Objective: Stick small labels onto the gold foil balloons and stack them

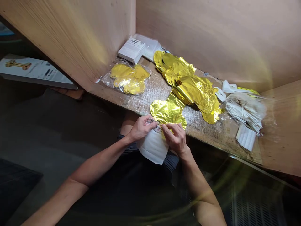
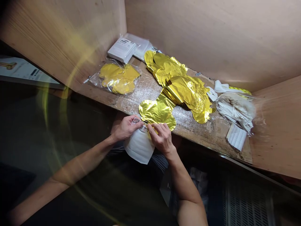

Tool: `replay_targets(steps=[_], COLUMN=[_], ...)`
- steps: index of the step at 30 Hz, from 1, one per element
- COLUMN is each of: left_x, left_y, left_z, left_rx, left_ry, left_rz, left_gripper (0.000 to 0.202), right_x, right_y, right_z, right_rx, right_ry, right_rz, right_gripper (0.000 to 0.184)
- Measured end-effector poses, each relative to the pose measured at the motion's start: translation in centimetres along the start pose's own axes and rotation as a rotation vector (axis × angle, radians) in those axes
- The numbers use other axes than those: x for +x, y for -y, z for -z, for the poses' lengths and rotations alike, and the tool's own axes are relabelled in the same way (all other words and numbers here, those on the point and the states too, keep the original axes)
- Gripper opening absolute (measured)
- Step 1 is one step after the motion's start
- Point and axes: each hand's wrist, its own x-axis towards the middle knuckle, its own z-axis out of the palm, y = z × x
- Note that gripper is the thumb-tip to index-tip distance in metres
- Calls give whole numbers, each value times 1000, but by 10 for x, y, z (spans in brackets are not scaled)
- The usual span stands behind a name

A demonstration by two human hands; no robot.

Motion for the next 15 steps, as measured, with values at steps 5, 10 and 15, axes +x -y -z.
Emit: replay_targets(steps=[5, 10, 15], left_x=[-1, -2, 5], left_y=[-1, 6, 25], left_z=[0, 1, 4], left_rx=[10, 73, 359], left_ry=[-2, -13, 158], left_rz=[7, -7, -213], left_gripper=[30, 32, 46], right_x=[-1, -2, 5], right_y=[2, 9, -13], right_z=[0, -1, -9], right_rx=[38, 182, 414], right_ry=[10, -55, -38], right_rz=[-2, -119, -639], right_gripper=[32, 20, 14])
